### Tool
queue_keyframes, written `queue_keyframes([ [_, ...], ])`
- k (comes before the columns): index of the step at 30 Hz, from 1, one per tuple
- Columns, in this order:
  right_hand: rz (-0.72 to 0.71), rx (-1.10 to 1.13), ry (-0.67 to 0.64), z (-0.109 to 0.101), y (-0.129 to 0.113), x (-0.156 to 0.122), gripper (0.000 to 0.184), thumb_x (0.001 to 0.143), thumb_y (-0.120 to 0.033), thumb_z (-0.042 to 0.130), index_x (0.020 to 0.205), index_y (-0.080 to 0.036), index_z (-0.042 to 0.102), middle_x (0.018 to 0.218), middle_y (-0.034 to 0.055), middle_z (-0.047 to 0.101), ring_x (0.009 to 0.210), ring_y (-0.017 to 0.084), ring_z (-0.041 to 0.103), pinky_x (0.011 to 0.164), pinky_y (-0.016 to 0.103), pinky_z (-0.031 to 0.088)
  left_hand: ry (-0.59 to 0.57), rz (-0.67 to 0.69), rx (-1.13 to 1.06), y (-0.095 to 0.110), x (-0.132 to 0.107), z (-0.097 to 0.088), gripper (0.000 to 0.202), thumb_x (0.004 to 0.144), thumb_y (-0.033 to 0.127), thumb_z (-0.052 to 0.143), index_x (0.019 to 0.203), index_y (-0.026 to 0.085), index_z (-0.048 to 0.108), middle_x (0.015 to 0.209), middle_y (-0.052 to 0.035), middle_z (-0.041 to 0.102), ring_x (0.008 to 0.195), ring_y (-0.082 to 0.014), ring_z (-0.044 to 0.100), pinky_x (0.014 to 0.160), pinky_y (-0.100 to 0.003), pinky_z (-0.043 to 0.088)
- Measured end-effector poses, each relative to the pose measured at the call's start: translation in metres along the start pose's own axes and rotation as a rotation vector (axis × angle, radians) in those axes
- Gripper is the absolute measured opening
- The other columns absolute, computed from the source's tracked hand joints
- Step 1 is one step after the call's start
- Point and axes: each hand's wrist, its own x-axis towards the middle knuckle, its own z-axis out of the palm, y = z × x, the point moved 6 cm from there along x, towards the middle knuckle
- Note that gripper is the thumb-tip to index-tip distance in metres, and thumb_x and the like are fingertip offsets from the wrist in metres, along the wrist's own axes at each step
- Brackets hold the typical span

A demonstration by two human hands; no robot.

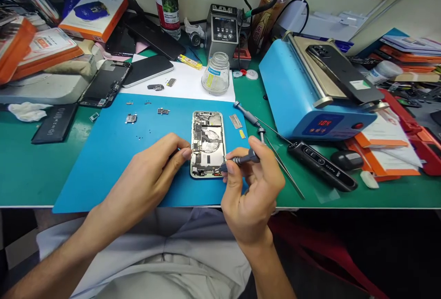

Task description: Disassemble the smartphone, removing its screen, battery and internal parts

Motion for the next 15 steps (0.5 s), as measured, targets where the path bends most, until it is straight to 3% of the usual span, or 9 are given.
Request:
queue_keyframes([
  [4, -0.015, -0.003, -0.046, 0.0, 0.002, -0.003, 0.063, 0.099, -0.007, 0.072, 0.157, -0.025, 0.054, 0.105, 0.0056, 0.072, 0.073, 0.015, 0.073, 0.051, 0.021, 0.062, -0.024, -0.019, 0.033, 0.0, 0.001, 0.003, 0.027, 0.119, 0.029, 0.045, 0.093, 0.025, 0.053, 0.09, 0.002, 0.066, 0.078, -0.019, 0.056, 0.069, -0.033, 0.038],
  [10, -0.059, -0.065, -0.08, -0.001, 0.003, -0.004, 0.075, 0.095, -0.004, 0.076, 0.16, -0.028, 0.051, 0.113, 0.0078, 0.076, 0.075, 0.016, 0.075, 0.052, 0.024, 0.062, 0.043, 0.015, 0.047, 0.003, 0.001, 0.001, 0.038, 0.116, 0.029, 0.054, 0.079, 0.024, 0.046, 0.074, 0.004, 0.058, 0.069, -0.017, 0.05, 0.064, -0.033, 0.032],
  [13, -0.176, -0.127, -0.079, 0.0, -0.004, -0.003, 0.077, 0.086, -0.003, 0.086, 0.153, -0.028, 0.058, 0.107, 0.0051, 0.079, 0.078, 0.02, 0.078, 0.056, 0.028, 0.066, 0.078, 0.009, 0.014, 0.003, 0.001, -0.002, 0.038, 0.114, 0.028, 0.059, 0.078, 0.023, 0.049, 0.071, 0.0054, 0.058, 0.066, -0.0146, 0.049, 0.063, -0.031, 0.033],
  [15, -0.213, -0.136, -0.099, 0.001, -0.007, -0.002, 0.068, 0.087, -0.003, 0.084, 0.147, -0.027, 0.063, 0.103, 0.0044, 0.081, 0.082, 0.023, 0.08, 0.065, 0.034, 0.07, 0.1, -0.02, -0.012, 0.003, 0.0, -0.005, 0.038, 0.113, 0.028, 0.06, 0.077, 0.023, 0.05, 0.071, 0.0061, 0.058, 0.064, -0.0134, 0.049, 0.062, -0.03, 0.033],
])
